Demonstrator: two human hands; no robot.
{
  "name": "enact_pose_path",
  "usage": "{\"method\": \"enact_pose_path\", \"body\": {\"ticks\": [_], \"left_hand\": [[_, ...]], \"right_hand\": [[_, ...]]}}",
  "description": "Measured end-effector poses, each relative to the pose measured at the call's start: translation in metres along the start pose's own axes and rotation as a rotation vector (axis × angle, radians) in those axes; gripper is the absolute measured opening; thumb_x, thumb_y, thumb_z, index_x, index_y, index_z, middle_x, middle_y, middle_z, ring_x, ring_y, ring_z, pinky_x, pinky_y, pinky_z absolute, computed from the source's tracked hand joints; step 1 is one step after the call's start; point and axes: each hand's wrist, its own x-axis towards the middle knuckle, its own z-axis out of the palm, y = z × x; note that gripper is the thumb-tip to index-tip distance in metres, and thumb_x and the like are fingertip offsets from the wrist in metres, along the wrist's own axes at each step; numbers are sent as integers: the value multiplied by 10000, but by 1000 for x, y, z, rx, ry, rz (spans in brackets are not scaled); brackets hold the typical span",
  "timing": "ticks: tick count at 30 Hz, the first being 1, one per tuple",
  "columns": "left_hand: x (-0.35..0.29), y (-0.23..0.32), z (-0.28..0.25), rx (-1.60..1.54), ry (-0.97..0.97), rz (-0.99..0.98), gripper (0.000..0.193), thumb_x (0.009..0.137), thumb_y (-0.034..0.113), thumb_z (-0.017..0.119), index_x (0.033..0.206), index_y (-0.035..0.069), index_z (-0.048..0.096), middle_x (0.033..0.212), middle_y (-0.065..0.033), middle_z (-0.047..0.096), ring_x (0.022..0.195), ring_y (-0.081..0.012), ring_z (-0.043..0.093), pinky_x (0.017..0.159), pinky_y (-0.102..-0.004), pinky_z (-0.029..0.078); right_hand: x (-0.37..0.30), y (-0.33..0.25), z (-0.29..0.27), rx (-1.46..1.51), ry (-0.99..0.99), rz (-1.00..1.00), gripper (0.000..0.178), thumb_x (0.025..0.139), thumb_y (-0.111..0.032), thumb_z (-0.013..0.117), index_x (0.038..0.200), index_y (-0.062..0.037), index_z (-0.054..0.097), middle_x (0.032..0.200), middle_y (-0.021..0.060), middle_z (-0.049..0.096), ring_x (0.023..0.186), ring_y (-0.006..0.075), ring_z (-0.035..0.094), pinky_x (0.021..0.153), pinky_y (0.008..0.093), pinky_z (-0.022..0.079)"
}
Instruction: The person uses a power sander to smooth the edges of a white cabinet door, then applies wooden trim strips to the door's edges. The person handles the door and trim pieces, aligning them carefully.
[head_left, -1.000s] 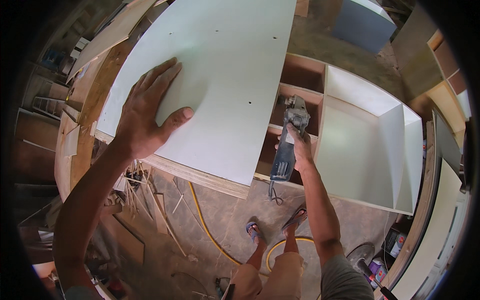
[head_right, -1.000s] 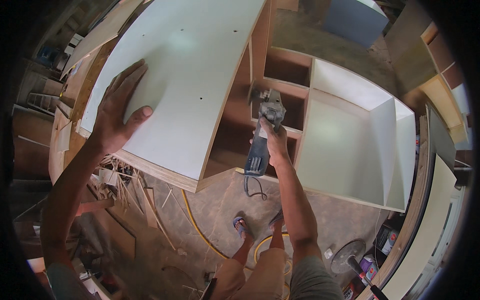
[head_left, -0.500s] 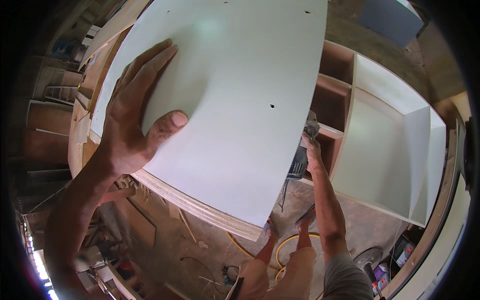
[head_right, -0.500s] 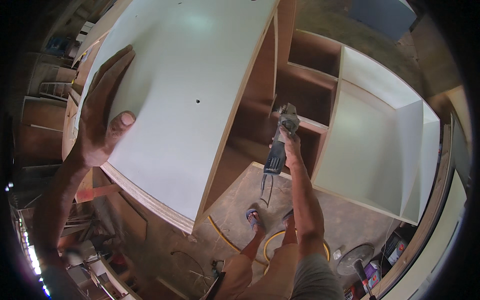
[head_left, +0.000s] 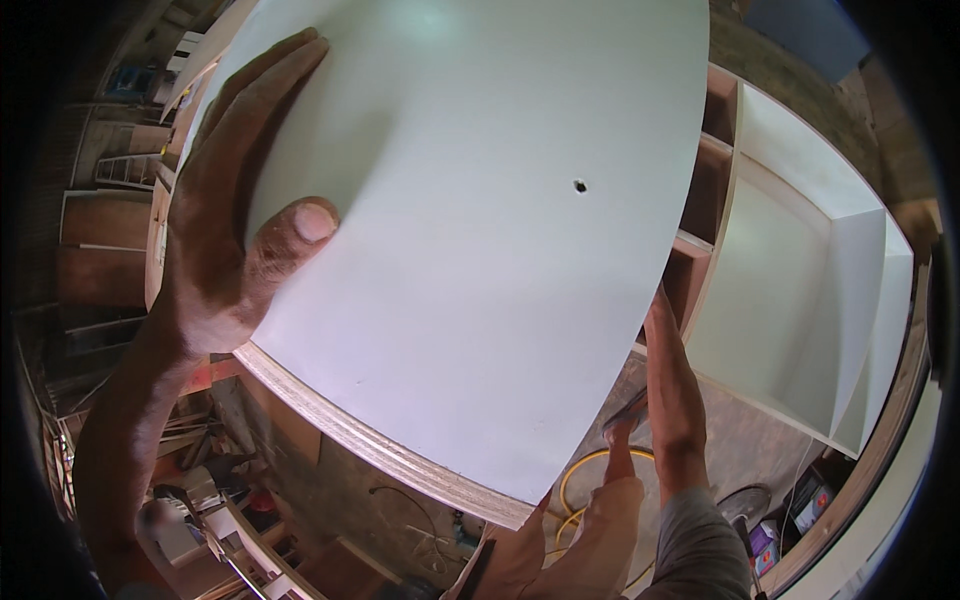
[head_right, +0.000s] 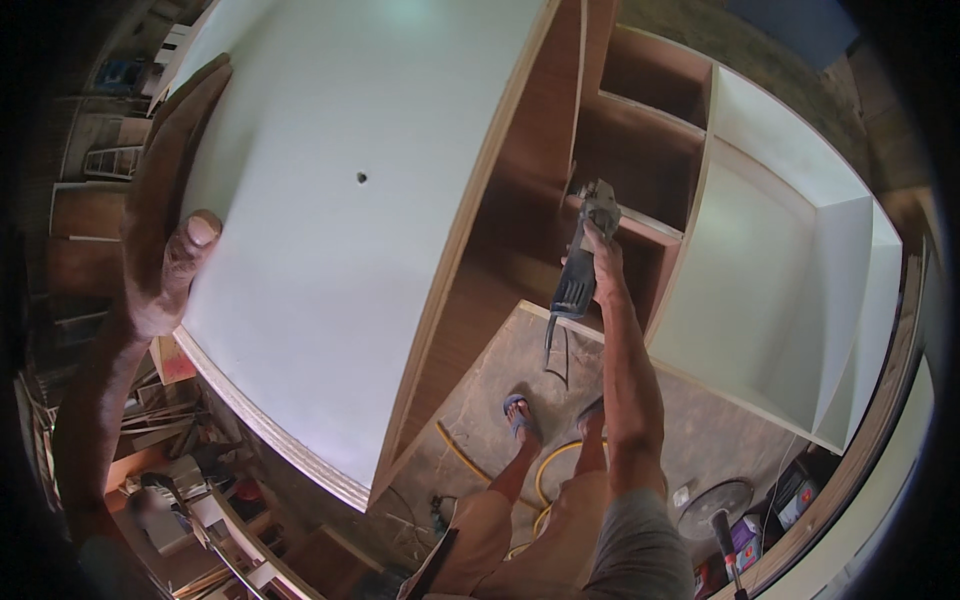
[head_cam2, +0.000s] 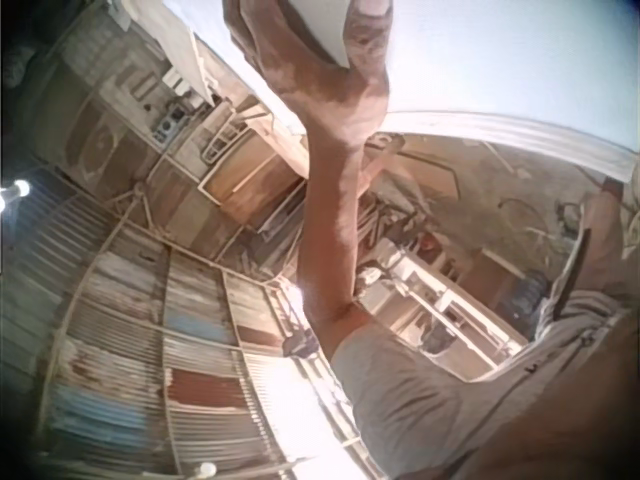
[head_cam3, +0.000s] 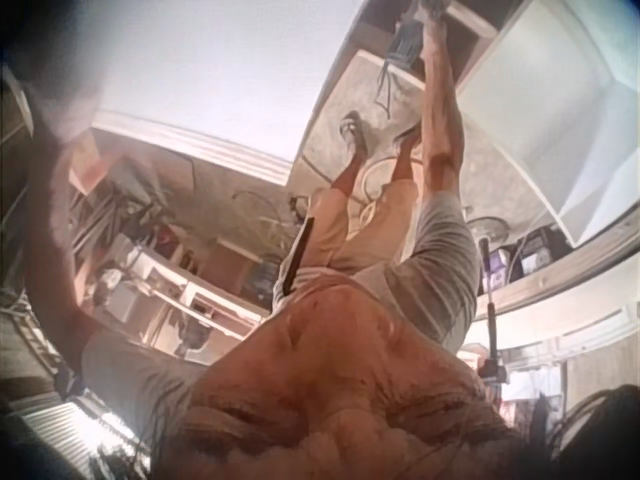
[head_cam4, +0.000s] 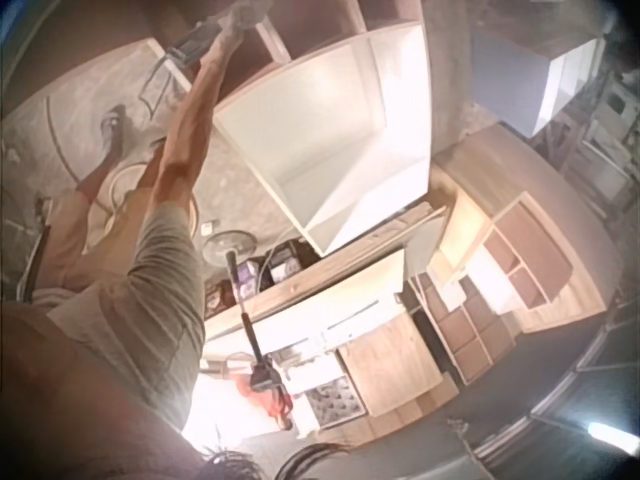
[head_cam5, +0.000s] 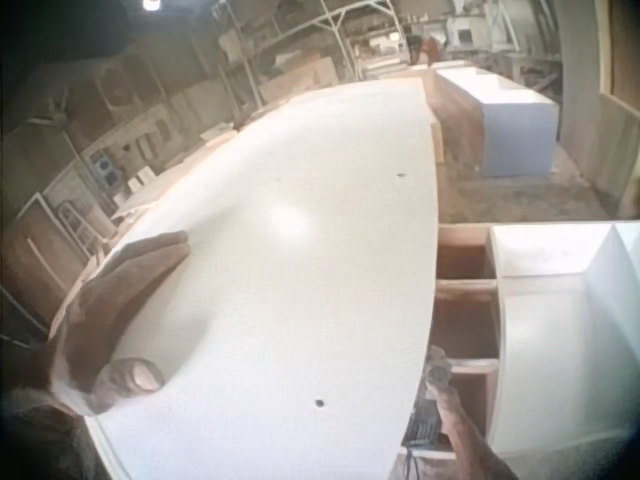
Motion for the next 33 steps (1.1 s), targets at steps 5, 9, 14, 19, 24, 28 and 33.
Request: {"method": "enact_pose_path", "body": {"ticks": [5, 9, 14, 19, 24, 28, 33], "left_hand": [[-2, 0, 2, 35, -3, -62, 993, 889, 750, 503, 1506, -16, 361, 1500, -213, 419, 1362, -313, 441, 1123, -431, 341], [0, 8, 1, 63, -13, -91, 989, 888, 759, 488, 1511, 2, 363, 1502, -215, 418, 1371, -320, 438, 1129, -445, 340], [-2, 3, -5, 163, -47, -62, 968, 904, 761, 444, 1519, 18, 357, 1515, -217, 409, 1386, -334, 430, 1134, -468, 339], [-4, -1, -3, 154, -32, -33, 959, 911, 757, 431, 1523, 23, 352, 1526, -220, 396, 1387, -348, 428, 1130, -488, 344], [-3, -1, -4, 152, -49, -34, 949, 913, 743, 450, 1525, 24, 350, 1533, -218, 387, 1399, -338, 410, 1140, -487, 331], [-5, -2, -5, 107, -57, -62, 943, 910, 741, 461, 1532, 42, 345, 1541, -201, 381, 1409, -322, 396, 1146, -484, 324], [-8, 3, -5, 142, -39, -81, 933, 913, 741, 456, 1543, 65, 332, 1544, -192, 377, 1405, -317, 403, 1144, -487, 333]], "right_hand": [[7, 6, -2, 16, 15, -22, 470, 824, -427, 801, 1056, -64, 613, 814, 112, 642, 621, 221, 667, 562, 393, 612], [9, 13, -5, 30, 11, -40, 465, 824, -428, 800, 1046, -65, 613, 795, 114, 646, 605, 218, 666, 553, 392, 612], [10, 20, -5, 6, 19, -6, 474, 822, -429, 801, 1048, -58, 612, 786, 113, 644, 608, 221, 667, 558, 399, 614], [18, 22, -7, 39, -12, -44, 483, 821, -428, 803, 1050, -49, 610, 788, 112, 644, 622, 231, 676, 565, 407, 617], [31, 18, -10, 65, -30, -42, 490, 823, -433, 800, 1055, -47, 608, 812, 117, 654, 622, 242, 681, 559, 407, 612], [21, -5, -8, 15, -1, -50, 511, 820, -440, 800, 1071, -42, 600, 833, 124, 664, 618, 250, 686, 542, 403, 603], [18, -10, -4, 146, -78, -136, 534, 819, -452, 796, 1098, -45, 591, 851, 134, 669, 623, 261, 691, 527, 398, 595]]}}
